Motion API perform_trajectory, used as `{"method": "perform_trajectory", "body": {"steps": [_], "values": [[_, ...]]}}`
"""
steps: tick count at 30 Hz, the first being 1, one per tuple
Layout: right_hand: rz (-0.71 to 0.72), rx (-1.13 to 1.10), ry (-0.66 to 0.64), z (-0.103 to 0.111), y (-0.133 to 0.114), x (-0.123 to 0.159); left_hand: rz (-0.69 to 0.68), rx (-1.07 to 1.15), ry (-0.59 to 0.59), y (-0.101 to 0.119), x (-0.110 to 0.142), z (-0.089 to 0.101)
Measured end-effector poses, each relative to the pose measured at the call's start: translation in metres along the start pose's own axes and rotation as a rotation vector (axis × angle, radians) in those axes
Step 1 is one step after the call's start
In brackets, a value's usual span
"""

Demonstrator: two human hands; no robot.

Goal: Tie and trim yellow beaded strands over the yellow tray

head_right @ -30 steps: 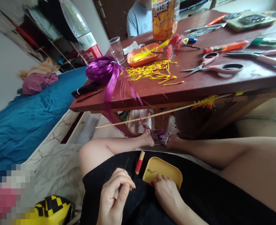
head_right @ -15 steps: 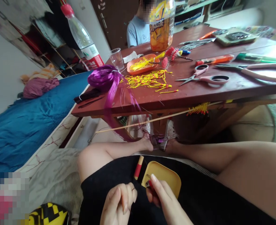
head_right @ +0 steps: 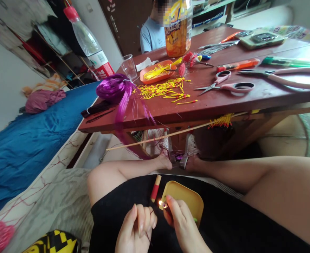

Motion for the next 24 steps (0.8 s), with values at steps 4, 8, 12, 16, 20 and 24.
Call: {"method": "perform_trajectory", "body": {"steps": [4, 8, 12, 16, 20, 24], "values": [[-0.024, -0.077, 0.021, -0.0006, 0.0055, -0.0022, 0.026, 0.067, 0.037, -0.0013, 0.0012, 0.0000], [-0.030, -0.122, 0.033, -0.0006, 0.0052, -0.0019, 0.045, 0.129, 0.052, -0.0016, 0.0022, -0.0006], [-0.007, -0.092, 0.006, -0.0031, 0.0018, -0.0009, 0.044, 0.157, 0.062, -0.0010, 0.0029, 0.0003], [0.007, -0.052, 0.007, -0.0026, 0.0008, -0.0003, 0.050, 0.170, 0.061, -0.0011, 0.0033, 0.0001], [-0.004, -0.053, 0.030, -0.0011, 0.0052, -0.0012, 0.050, 0.168, 0.060, -0.0011, 0.0030, -0.0001], [-0.006, -0.077, 0.040, -0.0010, 0.0088, -0.0020, 0.046, 0.170, 0.065, -0.0009, 0.0026, 0.0010]]}}
Point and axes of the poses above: each hand's wrist, its own x-axis away from the middle knuckle, its own z-axis out of the back of the hand, y = z × x, the point moved 8 cm from there along -x, towards the middle knuckle, and after that the axes turned 7 degrees about -z, right-handed, at the moved point
